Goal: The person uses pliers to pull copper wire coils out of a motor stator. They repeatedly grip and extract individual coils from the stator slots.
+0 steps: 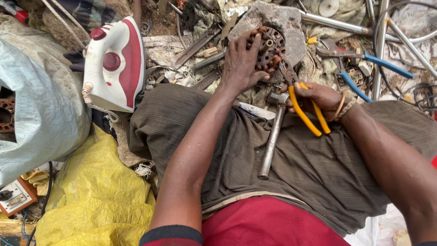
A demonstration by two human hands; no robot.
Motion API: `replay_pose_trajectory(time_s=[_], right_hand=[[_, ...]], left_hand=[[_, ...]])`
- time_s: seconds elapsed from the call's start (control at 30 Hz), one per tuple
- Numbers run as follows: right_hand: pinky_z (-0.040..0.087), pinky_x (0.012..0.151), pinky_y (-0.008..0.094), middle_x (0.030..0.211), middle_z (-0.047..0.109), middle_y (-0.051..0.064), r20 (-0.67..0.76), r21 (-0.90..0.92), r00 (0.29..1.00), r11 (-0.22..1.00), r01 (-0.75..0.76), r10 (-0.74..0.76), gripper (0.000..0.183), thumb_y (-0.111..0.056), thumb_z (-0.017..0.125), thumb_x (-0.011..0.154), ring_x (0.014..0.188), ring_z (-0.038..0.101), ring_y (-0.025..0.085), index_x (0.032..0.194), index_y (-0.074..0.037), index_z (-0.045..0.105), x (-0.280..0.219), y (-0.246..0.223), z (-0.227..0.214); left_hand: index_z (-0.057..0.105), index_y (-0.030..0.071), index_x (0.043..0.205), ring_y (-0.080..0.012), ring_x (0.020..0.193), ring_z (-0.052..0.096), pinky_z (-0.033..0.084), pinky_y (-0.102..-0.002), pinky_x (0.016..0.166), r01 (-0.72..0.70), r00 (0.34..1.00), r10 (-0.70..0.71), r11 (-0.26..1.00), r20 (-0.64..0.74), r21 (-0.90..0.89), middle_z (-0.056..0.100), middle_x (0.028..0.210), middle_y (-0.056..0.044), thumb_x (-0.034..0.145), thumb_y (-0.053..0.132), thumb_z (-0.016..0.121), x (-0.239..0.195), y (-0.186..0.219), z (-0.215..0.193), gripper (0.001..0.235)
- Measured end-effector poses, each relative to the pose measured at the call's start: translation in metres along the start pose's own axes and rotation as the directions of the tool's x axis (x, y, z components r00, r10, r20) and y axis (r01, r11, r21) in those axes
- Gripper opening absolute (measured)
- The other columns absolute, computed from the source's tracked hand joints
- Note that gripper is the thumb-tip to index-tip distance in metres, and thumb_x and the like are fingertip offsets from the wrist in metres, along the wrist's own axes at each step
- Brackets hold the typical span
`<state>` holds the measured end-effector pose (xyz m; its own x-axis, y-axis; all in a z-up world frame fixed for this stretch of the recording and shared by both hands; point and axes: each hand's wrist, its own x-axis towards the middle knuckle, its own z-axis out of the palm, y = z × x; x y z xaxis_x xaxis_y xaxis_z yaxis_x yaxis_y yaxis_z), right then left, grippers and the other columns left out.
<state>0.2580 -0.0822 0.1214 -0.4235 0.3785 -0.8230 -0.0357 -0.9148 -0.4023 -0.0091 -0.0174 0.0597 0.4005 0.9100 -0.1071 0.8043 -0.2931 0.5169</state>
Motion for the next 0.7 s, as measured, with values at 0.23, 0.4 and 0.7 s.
replay_pose_trajectory(time_s=[0.23,0.4,0.7], right_hand=[[0.051,0.059,0.033,0.085,0.063,0.009,-0.211,-0.518,0.968,0.855,0.01,-0.139,0.034,-0.03,0.061,0.105,0.067,0.056,0.016,0.124,-0.001,0.059,0.0,0.007,0.03],[0.048,0.055,0.038,0.082,0.066,0.015,-0.32,-0.946,0.779,0.141,-0.291,-0.539,0.036,-0.015,0.059,0.102,0.06,0.056,0.022,0.137,-0.011,0.05,0.015,0.018,0.035],[0.055,0.079,0.044,0.104,0.068,0.019,-0.098,-0.908,0.904,0.409,0.091,-0.417,0.067,-0.036,0.069,0.092,0.092,0.065,0.029,0.149,-0.015,0.041,-0.027,0.008,0.052]], left_hand=[[0.029,0.01,0.157,-0.0448,0.137,0.034,0.035,-0.066,0.112,-0.005,0.999,0.006,0.999,-0.033,0.037,0.025,0.154,-0.026,0.064,0.062,0.092,0.002,-0.005,0.008,0.123],[0.035,0.01,0.155,-0.0447,0.135,0.038,0.036,-0.064,0.112,-0.023,0.999,0.025,0.998,-0.044,0.051,0.029,0.153,-0.026,0.06,0.062,0.093,0.007,-0.004,-0.002,0.122],[0.069,0.014,0.119,-0.0239,0.119,0.065,0.056,-0.043,0.102,-0.149,0.922,-0.042,0.879,-0.386,-0.453,0.071,0.121,-0.011,0.1,0.077,0.04,-0.026,0.027,-0.033,0.072]])
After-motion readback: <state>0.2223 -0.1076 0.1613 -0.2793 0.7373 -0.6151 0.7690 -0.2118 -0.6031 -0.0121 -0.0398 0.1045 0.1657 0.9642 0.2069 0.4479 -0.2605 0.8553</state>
